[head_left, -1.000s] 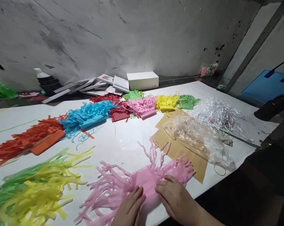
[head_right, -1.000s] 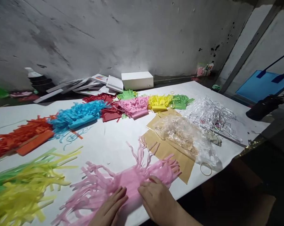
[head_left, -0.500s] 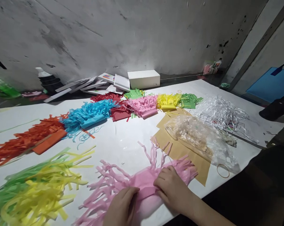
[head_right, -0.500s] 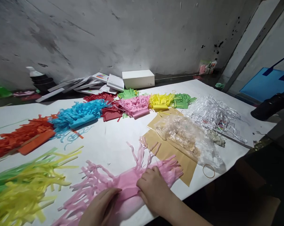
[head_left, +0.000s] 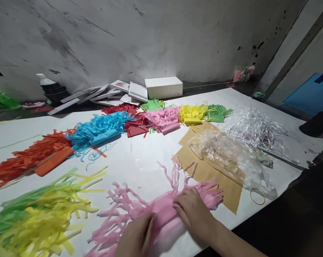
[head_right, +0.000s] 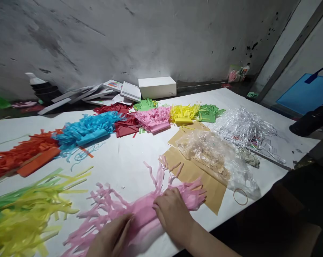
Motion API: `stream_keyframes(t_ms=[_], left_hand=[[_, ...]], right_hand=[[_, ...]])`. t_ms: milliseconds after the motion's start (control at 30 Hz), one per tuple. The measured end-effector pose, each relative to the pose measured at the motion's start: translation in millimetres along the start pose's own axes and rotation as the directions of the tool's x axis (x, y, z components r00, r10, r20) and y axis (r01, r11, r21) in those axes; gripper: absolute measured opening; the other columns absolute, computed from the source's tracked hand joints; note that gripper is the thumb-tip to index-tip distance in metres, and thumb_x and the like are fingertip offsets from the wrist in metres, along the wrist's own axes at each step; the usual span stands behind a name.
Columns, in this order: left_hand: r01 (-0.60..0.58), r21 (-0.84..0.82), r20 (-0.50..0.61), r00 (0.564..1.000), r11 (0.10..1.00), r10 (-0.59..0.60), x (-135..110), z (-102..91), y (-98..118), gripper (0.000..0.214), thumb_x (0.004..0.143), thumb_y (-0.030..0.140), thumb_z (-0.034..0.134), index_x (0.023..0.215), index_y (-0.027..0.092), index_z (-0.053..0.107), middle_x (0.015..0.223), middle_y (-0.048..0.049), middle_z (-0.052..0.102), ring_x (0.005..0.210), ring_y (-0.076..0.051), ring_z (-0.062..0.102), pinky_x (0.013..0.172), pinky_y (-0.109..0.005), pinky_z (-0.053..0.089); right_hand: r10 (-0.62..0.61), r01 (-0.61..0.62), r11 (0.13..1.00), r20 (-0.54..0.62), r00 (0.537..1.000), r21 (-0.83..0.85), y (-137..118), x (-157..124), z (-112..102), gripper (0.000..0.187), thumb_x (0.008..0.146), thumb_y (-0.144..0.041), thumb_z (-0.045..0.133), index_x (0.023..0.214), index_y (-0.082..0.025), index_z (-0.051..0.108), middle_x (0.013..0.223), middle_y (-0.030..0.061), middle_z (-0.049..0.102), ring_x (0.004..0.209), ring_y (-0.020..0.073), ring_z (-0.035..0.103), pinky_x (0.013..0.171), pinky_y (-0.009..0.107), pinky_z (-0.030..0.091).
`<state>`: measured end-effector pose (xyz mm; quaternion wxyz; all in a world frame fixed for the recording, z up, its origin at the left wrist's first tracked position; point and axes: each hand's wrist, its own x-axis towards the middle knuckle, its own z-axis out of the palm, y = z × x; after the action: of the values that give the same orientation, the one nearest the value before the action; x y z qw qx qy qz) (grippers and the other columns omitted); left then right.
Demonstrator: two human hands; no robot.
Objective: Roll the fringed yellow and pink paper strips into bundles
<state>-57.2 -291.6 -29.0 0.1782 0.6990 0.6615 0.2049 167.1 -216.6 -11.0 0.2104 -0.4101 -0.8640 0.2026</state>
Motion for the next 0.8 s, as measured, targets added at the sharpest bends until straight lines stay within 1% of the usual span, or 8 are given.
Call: stream_keyframes(t_ms=[100,267,367,467,600,700,733,800], left_hand=[[0.226,0.118,0.136,0.961,0.967,-0.241,17,-12.3,19,0.031,0.100,0.033,0.039,0.085,0.025,0.065,0.084,-0.0013,0.078,0.079,-0.020,0.074,0.069,-0.030,0.051],[0.278,0.186,0.178,0.933,0.942,-0.311,38,-18.1,30,0.031,0.098,0.033,0.039,0.076,0.024,0.058,0.076,-0.0041,0.076,0.070,-0.022,0.071,0.058,-0.029,0.040],[0.272,0.199,0.179,0.935,0.942,-0.307,41,-15.4,27,0.030,0.097,0.032,0.040,0.074,0.024,0.057,0.076,-0.0048,0.076,0.070,-0.023,0.070,0.058,-0.029,0.038],[0.252,0.213,0.167,0.943,0.944,-0.289,42,-14.2,25,0.029,0.096,0.033,0.041,0.074,0.024,0.057,0.073,-0.0033,0.075,0.069,-0.023,0.071,0.056,-0.029,0.037],[0.238,0.234,0.094,0.960,0.943,-0.266,40,-15.9,20,0.029,0.098,0.032,0.040,0.083,0.024,0.062,0.076,-0.0045,0.075,0.071,-0.025,0.071,0.057,-0.031,0.041],[0.049,0.253,-0.069,0.997,0.966,-0.033,31,-11.8,14,0.022,0.095,0.031,0.049,0.104,0.022,0.067,0.104,-0.0094,0.076,0.098,-0.028,0.068,0.082,-0.039,0.047],[-0.070,0.269,-0.133,0.985,0.961,0.108,27,-8.4,13,0.021,0.094,0.030,0.054,0.108,0.023,0.067,0.109,-0.0092,0.075,0.103,-0.028,0.065,0.088,-0.041,0.044],[-0.271,0.307,-0.259,0.898,0.912,0.354,20,0.0,11,0.018,0.094,0.026,0.054,0.104,0.024,0.068,0.105,-0.0072,0.076,0.101,-0.027,0.064,0.091,-0.043,0.041]], right_hand=[[0.075,-0.077,0.995,-0.041,0.996,-0.062,-4,13,8,0.009,0.094,-0.011,0.064,0.093,-0.020,0.064,0.085,0.0027,0.067,0.086,0.0221,0.059,0.084,0.036,0.043],[0.101,-0.120,0.977,-0.116,0.988,-0.174,-3,18,9,0.016,0.090,-0.006,0.060,0.102,-0.015,0.064,0.093,0.0112,0.067,0.091,0.0298,0.058,0.091,0.050,0.042],[-0.204,0.167,0.959,-0.153,0.967,-0.227,-3,10,1,0.025,0.094,-0.003,0.051,0.114,-0.014,0.062,0.107,0.0119,0.067,0.105,0.0275,0.056,0.106,0.048,0.034],[-0.527,0.507,0.821,-0.009,0.850,-0.264,-1,2,-2,0.014,0.098,-0.009,0.052,0.102,-0.013,0.065,0.098,0.0074,0.067,0.100,0.0231,0.057,0.109,0.040,0.035],[-0.472,0.483,0.820,0.115,0.874,-0.307,6,-2,7,0.010,0.097,-0.011,0.056,0.093,-0.015,0.065,0.089,0.0050,0.066,0.089,0.0218,0.056,0.110,0.041,0.035],[-0.476,0.470,0.820,0.067,0.877,-0.326,10,-2,13,0.017,0.095,-0.007,0.053,0.085,-0.016,0.062,0.082,0.0043,0.063,0.080,0.0207,0.055,0.106,0.041,0.036],[-0.468,0.453,0.834,0.032,0.883,-0.316,9,-3,14,0.020,0.096,-0.006,0.050,0.083,-0.017,0.061,0.079,0.0038,0.062,0.077,0.0202,0.055,0.105,0.041,0.036],[-0.419,0.398,0.881,-0.030,0.907,-0.255,6,-3,12,0.022,0.097,-0.007,0.046,0.082,-0.018,0.058,0.078,0.0035,0.062,0.076,0.0194,0.055,0.103,0.040,0.037]])
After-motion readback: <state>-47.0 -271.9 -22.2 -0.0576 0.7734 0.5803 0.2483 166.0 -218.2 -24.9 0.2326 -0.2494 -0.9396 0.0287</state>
